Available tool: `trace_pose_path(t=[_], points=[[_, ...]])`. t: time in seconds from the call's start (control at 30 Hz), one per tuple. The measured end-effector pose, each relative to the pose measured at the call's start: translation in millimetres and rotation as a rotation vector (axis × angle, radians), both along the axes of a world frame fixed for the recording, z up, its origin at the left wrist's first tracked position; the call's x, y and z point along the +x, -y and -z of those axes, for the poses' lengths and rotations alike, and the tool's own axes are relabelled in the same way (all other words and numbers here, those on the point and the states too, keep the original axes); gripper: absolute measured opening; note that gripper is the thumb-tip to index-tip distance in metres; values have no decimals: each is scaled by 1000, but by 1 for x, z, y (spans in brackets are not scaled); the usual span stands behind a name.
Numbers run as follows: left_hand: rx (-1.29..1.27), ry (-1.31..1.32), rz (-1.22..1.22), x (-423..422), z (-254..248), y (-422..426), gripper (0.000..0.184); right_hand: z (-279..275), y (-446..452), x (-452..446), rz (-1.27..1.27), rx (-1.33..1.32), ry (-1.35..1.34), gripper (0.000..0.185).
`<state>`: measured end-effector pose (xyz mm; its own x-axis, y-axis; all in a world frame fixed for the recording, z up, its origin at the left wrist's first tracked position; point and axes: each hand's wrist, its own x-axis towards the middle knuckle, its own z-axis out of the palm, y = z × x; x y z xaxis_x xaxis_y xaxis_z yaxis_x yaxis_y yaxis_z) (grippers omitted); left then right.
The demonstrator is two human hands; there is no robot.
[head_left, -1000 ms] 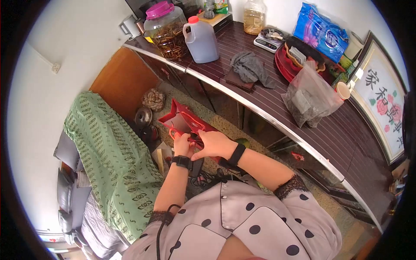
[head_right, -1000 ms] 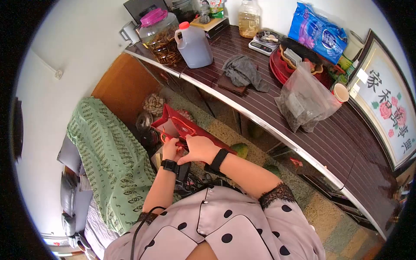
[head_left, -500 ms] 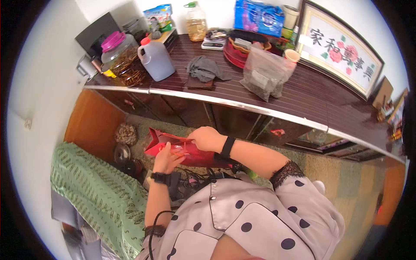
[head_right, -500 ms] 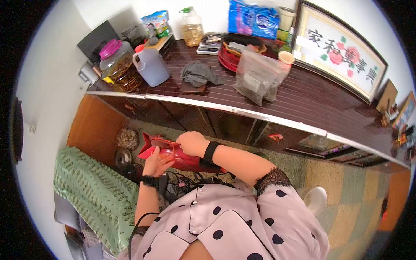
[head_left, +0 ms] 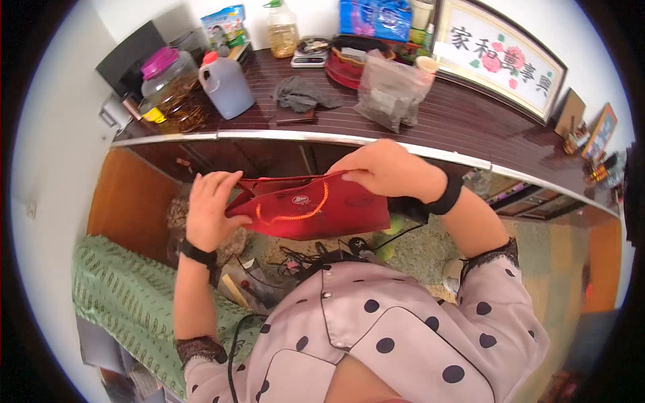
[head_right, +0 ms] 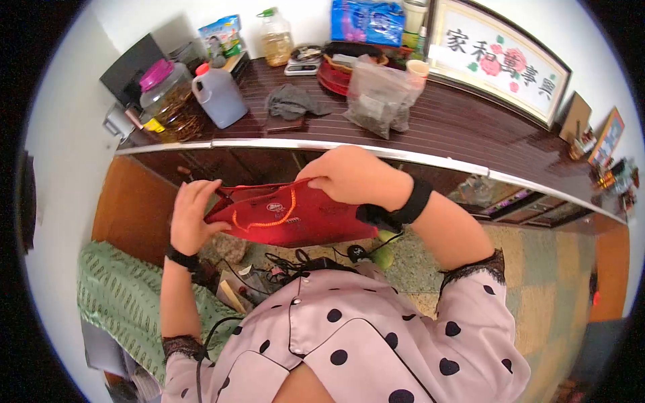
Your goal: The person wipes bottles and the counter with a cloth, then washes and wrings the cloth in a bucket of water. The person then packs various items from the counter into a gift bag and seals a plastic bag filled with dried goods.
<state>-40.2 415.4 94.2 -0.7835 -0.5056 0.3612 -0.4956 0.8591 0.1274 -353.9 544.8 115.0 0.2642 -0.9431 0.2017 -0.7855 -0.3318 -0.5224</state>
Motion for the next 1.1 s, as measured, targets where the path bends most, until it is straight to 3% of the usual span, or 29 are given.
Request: trace_pose_path(t=[0.17,0.27,0.37,0.53,0.67,0.9,1.0,1.07,1.1], points=[[-155,-216,150,-37,-17,17,69,-56,-60,-26,179,-114,15,22],[-312,-505,84,-70,-35,6,92,-93,-98,-40,448,-136,55,22],[-175,-604,101,-83,-36,15,106,-123,-136,-71,705,-185,120,23],[42,-579,78,-84,4,33,105,-170,-183,-143,1064,-273,14,27],[208,-584,-48,-72,41,45,102,-193,-184,-209,1161,-293,-173,34],[421,-706,-277,-45,82,49,101,-150,-129,-341,1225,-279,-239,31],[410,-681,-362,-37,88,46,106,-118,-106,-385,1307,-309,-369,31],[454,-636,-403,-31,92,48,103,-93,-98,-402,1497,-361,-305,32],[459,-634,-413,-30,91,47,101,-77,-96,-423,1496,-355,-412,32]])
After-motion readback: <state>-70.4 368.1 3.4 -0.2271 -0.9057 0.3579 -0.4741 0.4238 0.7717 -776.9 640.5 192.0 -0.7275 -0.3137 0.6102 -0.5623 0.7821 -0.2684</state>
